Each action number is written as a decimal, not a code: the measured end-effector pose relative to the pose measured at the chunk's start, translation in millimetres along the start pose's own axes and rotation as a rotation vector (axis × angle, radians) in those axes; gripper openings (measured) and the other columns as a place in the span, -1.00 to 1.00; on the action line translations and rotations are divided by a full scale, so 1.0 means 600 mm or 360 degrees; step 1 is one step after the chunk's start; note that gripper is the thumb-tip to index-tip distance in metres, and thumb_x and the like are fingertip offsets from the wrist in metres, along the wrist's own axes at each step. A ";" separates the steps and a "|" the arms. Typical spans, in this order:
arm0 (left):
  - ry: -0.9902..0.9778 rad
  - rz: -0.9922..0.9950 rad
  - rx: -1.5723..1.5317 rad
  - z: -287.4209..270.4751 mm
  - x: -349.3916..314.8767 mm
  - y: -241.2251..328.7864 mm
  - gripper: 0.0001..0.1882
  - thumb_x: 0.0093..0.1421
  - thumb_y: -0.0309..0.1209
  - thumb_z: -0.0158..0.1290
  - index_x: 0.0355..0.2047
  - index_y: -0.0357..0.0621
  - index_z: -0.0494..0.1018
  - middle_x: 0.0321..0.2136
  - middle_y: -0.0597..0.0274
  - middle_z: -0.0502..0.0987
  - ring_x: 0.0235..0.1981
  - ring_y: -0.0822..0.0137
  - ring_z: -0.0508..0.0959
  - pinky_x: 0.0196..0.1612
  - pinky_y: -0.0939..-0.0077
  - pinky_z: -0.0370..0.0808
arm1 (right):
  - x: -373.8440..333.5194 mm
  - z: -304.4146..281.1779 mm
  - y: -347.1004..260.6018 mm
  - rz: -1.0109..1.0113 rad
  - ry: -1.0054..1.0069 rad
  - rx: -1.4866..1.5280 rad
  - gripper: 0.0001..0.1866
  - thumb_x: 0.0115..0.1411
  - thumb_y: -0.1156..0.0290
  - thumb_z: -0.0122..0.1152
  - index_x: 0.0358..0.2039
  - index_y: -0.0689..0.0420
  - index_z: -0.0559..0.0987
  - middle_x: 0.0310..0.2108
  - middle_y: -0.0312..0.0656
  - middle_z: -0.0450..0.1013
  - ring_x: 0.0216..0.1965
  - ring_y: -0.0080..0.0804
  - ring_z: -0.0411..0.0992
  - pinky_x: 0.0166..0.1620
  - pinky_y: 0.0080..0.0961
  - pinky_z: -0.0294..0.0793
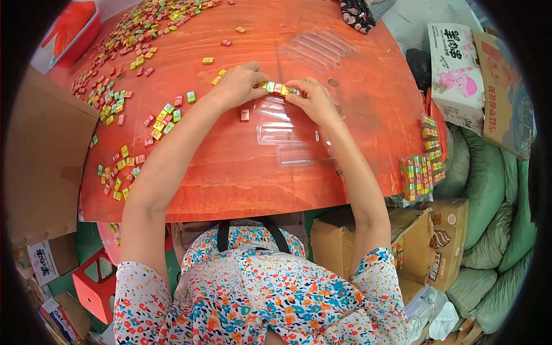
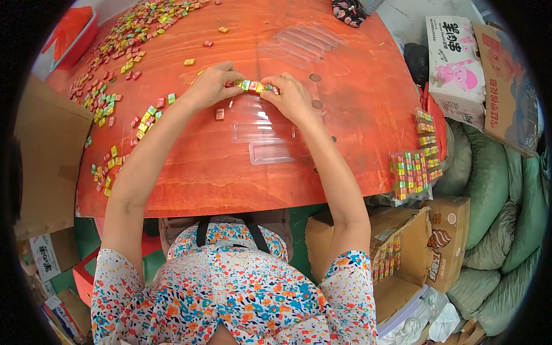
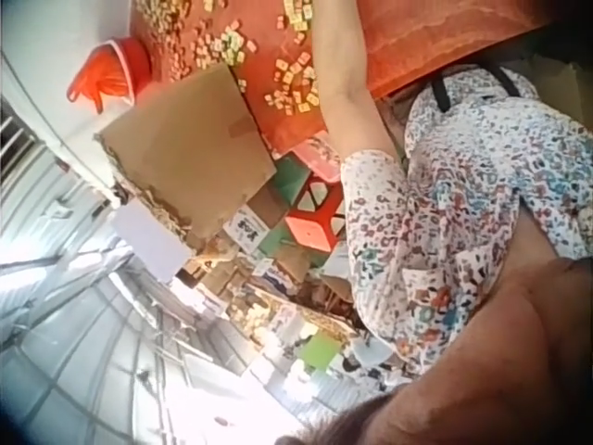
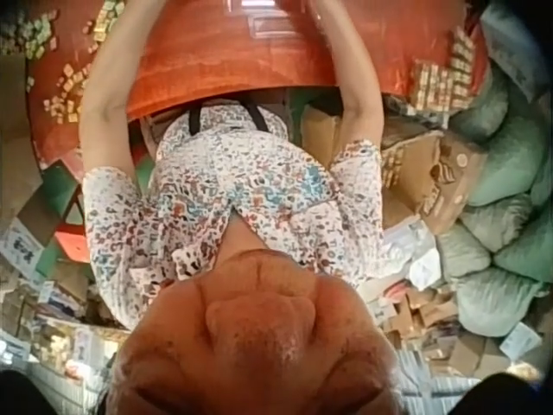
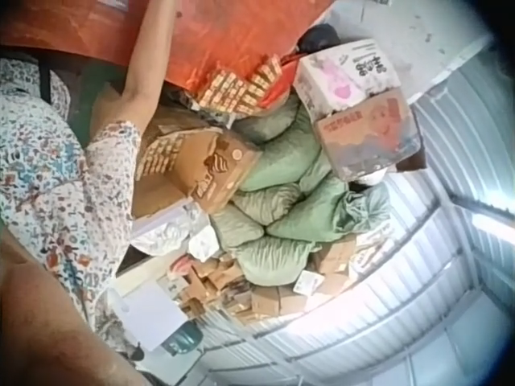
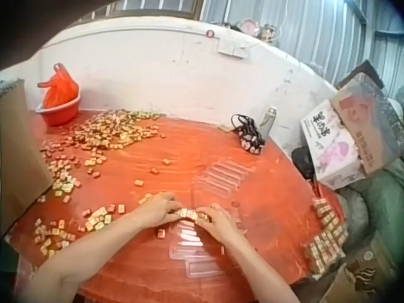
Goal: Sorting small colorful rectangular items and arranging them into clear plastic blister trays.
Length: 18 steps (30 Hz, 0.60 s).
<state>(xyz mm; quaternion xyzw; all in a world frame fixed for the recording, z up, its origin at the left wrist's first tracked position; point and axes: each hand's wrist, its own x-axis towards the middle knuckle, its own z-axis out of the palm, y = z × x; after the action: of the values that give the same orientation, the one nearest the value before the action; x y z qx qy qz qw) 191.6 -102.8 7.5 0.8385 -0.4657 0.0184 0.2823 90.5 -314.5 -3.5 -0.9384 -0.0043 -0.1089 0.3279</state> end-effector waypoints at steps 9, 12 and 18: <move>0.0103 0.0186 0.0025 0.005 -0.019 -0.040 -0.65 0.17 -0.30 0.18 -0.06 -0.18 0.55 -0.11 0.11 0.56 -0.14 0.06 0.56 -0.04 0.25 0.49 | 0.002 0.000 0.004 0.0040 -0.0006 0.0109 -0.66 0.07 0.29 0.37 -0.11 0.05 0.64 -0.22 -0.19 0.49 -0.17 -0.23 0.49 -0.10 -0.29 0.46; 0.0148 0.0255 0.0361 0.012 -0.035 -0.025 -0.47 0.20 -0.13 0.14 0.10 -0.15 0.45 0.14 0.06 0.43 0.13 0.02 0.43 0.20 0.17 0.35 | -0.018 -0.002 0.014 -0.0043 0.0136 -0.0067 -0.61 0.12 0.32 0.35 -0.03 0.11 0.60 -0.13 -0.13 0.51 -0.09 -0.22 0.50 -0.03 -0.35 0.47; -0.0166 0.0369 0.0543 0.036 -0.036 0.008 -0.11 0.25 0.24 -0.12 0.34 -0.21 0.10 0.39 0.00 0.04 0.41 0.06 0.05 0.43 0.15 -0.01 | -0.039 0.017 0.022 -0.0357 -0.0034 -0.0393 -0.44 0.35 0.11 0.03 0.26 0.16 0.33 0.29 -0.02 0.24 0.32 -0.11 0.18 0.31 -0.20 0.16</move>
<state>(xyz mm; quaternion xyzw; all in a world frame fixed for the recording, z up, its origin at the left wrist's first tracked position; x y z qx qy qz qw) 170.9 -98.6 -14.7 0.8147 -0.5633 0.0858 0.1079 70.7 -317.1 -24.0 -0.9663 -0.0990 -0.1344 0.1959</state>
